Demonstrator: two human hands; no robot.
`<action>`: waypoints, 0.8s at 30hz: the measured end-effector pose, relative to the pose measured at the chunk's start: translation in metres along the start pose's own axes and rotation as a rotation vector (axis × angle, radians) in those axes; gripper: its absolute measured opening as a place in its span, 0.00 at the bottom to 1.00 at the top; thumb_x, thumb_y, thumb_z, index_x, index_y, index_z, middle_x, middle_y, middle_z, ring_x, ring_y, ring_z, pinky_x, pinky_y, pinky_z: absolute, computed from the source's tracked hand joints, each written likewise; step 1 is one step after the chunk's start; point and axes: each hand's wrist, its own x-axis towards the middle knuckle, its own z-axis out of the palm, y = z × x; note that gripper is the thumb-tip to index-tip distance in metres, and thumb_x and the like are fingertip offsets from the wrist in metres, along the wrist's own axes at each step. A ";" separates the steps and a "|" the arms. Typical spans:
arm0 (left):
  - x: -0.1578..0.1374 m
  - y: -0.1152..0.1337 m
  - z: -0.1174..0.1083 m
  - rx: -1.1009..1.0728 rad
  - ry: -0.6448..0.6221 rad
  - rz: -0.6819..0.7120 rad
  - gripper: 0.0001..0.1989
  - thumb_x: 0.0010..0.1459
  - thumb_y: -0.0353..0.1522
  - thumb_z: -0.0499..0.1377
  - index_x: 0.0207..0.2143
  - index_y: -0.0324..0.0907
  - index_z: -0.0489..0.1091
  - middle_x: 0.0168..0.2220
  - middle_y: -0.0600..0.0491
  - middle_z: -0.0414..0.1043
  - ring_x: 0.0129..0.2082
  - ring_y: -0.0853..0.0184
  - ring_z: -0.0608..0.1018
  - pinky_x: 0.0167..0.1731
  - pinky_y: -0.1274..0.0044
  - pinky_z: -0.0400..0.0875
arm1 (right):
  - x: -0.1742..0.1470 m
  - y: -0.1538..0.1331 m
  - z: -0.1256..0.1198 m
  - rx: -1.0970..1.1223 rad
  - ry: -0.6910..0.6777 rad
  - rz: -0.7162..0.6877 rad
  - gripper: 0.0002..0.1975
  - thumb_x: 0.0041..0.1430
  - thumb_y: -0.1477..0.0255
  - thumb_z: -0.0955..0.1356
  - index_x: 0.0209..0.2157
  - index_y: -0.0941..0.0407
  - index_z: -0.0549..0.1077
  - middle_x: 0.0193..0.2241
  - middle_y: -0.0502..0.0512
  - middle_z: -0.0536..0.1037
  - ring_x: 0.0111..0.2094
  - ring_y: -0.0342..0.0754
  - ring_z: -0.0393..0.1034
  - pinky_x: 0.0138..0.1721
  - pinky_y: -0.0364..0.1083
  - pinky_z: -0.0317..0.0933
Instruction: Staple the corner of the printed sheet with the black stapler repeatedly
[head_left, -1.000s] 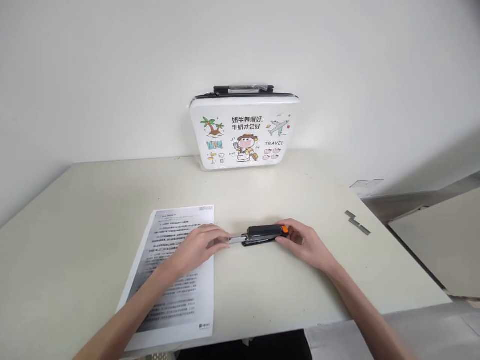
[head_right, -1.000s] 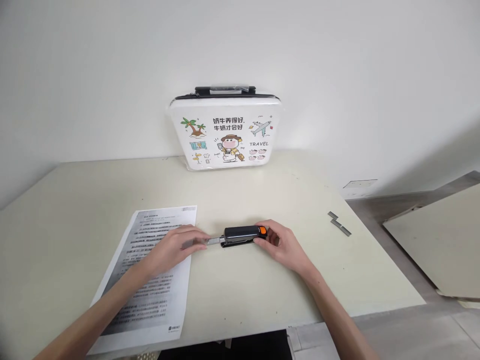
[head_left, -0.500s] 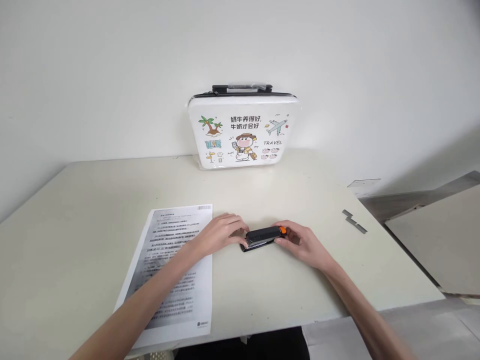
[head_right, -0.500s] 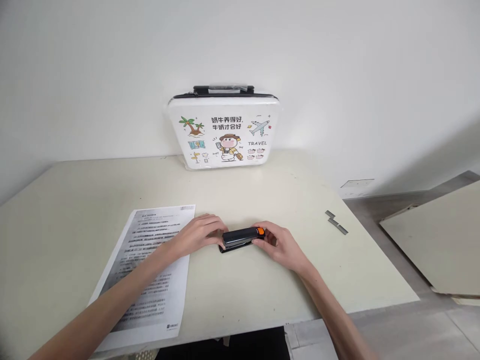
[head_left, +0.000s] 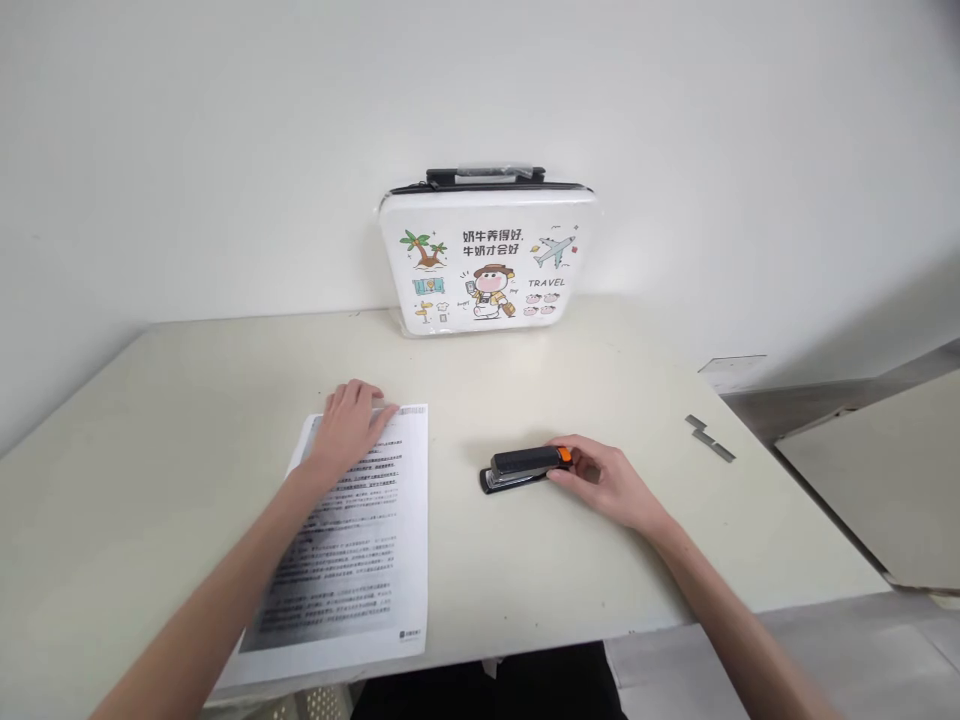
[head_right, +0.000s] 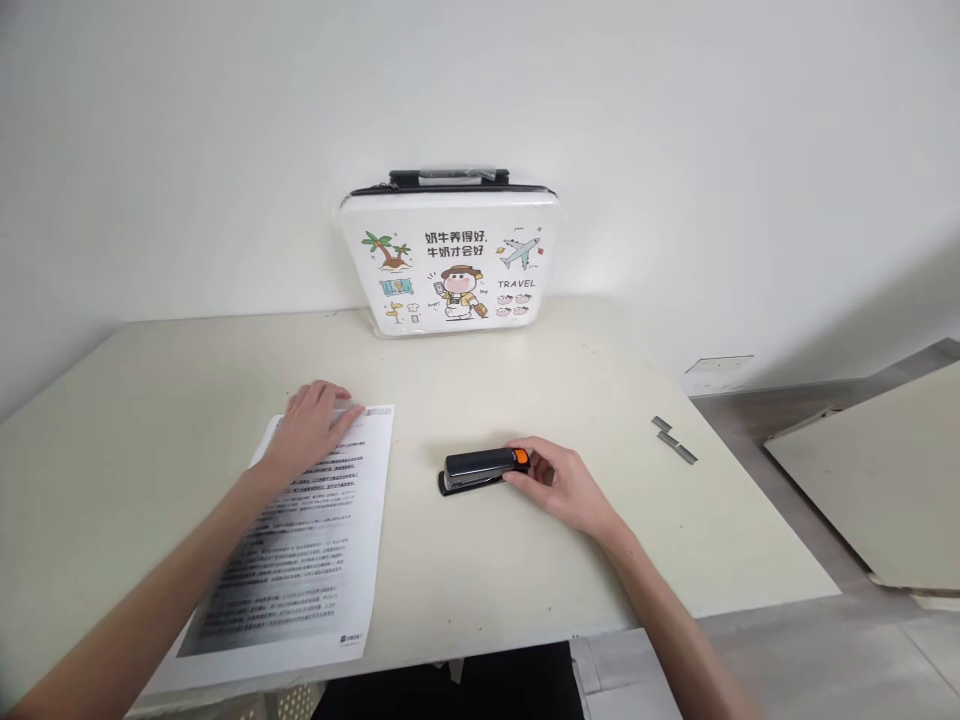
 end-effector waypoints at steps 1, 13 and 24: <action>-0.002 -0.006 0.001 0.019 0.004 -0.028 0.12 0.70 0.41 0.54 0.43 0.42 0.70 0.48 0.40 0.73 0.52 0.46 0.73 0.57 0.55 0.65 | 0.000 0.000 0.000 -0.006 0.002 0.000 0.18 0.65 0.55 0.71 0.51 0.50 0.78 0.35 0.52 0.80 0.30 0.49 0.69 0.31 0.48 0.68; -0.054 0.078 0.007 -0.326 -0.108 -0.069 0.11 0.71 0.42 0.56 0.40 0.45 0.66 0.43 0.50 0.76 0.49 0.54 0.74 0.57 0.58 0.60 | -0.005 -0.002 0.002 -0.005 0.005 0.033 0.19 0.65 0.54 0.72 0.52 0.49 0.78 0.41 0.54 0.83 0.34 0.51 0.73 0.34 0.49 0.69; -0.085 0.106 0.002 -0.335 -0.040 0.016 0.13 0.71 0.37 0.58 0.55 0.43 0.66 0.54 0.46 0.73 0.56 0.52 0.72 0.57 0.55 0.64 | -0.012 -0.008 -0.002 -0.126 -0.004 0.070 0.21 0.67 0.52 0.70 0.54 0.49 0.78 0.37 0.53 0.83 0.34 0.52 0.75 0.35 0.50 0.70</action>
